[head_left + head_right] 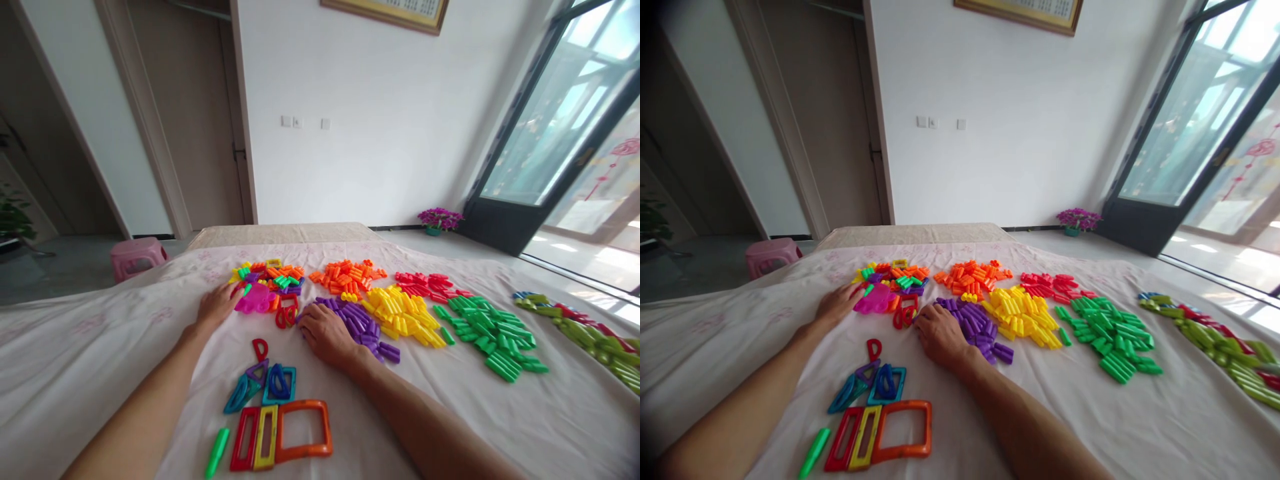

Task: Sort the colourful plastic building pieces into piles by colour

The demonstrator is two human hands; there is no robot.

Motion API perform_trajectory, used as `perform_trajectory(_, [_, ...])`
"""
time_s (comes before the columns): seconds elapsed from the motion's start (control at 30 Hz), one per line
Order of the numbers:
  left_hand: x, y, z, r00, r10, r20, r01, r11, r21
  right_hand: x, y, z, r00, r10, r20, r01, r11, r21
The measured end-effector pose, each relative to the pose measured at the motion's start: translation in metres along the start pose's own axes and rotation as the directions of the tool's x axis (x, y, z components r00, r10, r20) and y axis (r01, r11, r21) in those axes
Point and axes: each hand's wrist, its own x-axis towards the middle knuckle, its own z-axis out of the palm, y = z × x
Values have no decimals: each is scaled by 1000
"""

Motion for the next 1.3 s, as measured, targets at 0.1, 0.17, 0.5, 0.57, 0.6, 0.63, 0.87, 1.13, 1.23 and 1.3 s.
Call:
perform_trajectory(0.1, [-10, 20, 7, 998, 62, 7, -62, 998, -30, 0, -1, -1, 1000, 0, -6, 0, 1000, 1])
perform_trajectory(0.17, [-19, 32, 8, 994, 111, 13, -110, 993, -52, -1, -1, -1, 1000, -2, -7, 2, 1000, 2])
perform_trajectory(0.5, [-55, 64, -6, 998, -58, -16, 57, 998, -31, -3, 1, 1, 1000, -8, -14, 8, 1000, -1])
perform_trajectory(0.57, [-56, 63, -8, 996, -86, -28, 83, 992, -93, -3, 1, 2, 1000, -9, -14, 9, 1000, -2])
perform_trajectory(0.6, [-56, 62, -9, 995, -96, -35, 91, 988, -127, -3, 1, 2, 1000, -9, -13, 9, 1000, -3])
perform_trajectory(0.63, [-57, 62, -9, 994, -98, -44, 90, 983, -162, -2, 1, 2, 1000, -8, -12, 8, 1000, -3])
perform_trajectory(0.87, [-66, 91, -16, 998, -29, -61, -13, 797, -603, -3, -2, -5, 995, 78, -65, -74, 996, 52])
perform_trajectory(1.13, [-80, 142, -25, 990, 131, 56, -31, 585, -810, 2, -5, -3, 993, 6, -118, 11, 990, 140])
perform_trajectory(1.23, [-88, 153, -18, 980, 49, 193, 148, 468, -871, 4, -5, 0, 997, 43, -64, -36, 993, 108])
perform_trajectory(1.3, [-92, 156, -13, 954, 29, 299, 267, 371, -889, 4, -5, -1, 997, 55, -45, -52, 996, 71])
